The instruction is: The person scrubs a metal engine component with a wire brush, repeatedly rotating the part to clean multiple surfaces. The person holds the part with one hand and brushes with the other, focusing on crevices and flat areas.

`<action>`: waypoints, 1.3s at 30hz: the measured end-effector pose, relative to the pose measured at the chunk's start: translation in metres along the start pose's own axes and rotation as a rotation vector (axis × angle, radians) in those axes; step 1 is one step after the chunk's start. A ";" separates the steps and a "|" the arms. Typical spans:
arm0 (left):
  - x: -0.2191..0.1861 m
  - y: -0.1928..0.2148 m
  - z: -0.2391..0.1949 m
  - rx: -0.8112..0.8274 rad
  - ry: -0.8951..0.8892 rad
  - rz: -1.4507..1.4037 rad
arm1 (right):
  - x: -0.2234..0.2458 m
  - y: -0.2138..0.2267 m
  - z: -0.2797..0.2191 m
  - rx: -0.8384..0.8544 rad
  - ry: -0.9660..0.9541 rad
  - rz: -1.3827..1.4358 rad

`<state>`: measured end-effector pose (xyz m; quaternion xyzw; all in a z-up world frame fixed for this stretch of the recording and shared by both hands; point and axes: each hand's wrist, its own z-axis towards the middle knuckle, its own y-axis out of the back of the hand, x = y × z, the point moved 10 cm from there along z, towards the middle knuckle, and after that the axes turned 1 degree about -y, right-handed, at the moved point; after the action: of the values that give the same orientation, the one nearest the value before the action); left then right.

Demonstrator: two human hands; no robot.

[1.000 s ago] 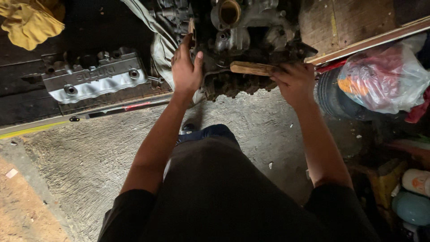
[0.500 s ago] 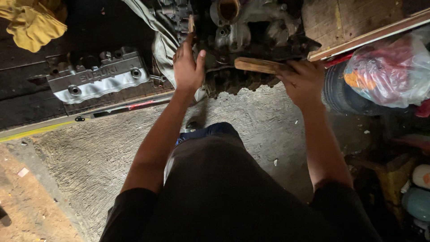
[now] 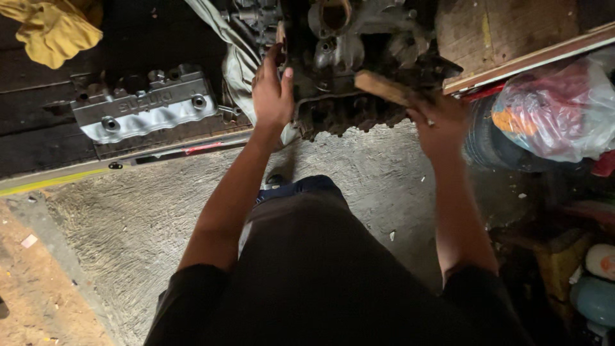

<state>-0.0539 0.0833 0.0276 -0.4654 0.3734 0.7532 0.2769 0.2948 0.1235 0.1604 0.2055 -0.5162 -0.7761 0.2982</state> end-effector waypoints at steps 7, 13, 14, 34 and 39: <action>-0.014 0.014 -0.001 -0.070 -0.085 -0.101 | 0.020 -0.021 -0.001 -0.011 0.011 -0.093; -0.009 0.011 0.000 -0.043 -0.003 -0.157 | -0.023 0.011 -0.015 -0.095 -0.242 0.186; -0.011 0.012 0.000 -0.054 -0.037 -0.133 | -0.026 0.014 -0.017 -0.113 -0.295 0.302; -0.014 0.005 -0.002 -0.030 -0.118 -0.023 | 0.002 0.025 0.006 0.022 -0.516 0.380; -0.019 0.009 -0.002 -0.042 -0.155 -0.056 | 0.031 0.018 0.035 0.214 -0.432 0.198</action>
<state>-0.0519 0.0754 0.0468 -0.4215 0.3219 0.7865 0.3163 0.2543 0.1210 0.1899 0.0137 -0.6646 -0.7100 0.2324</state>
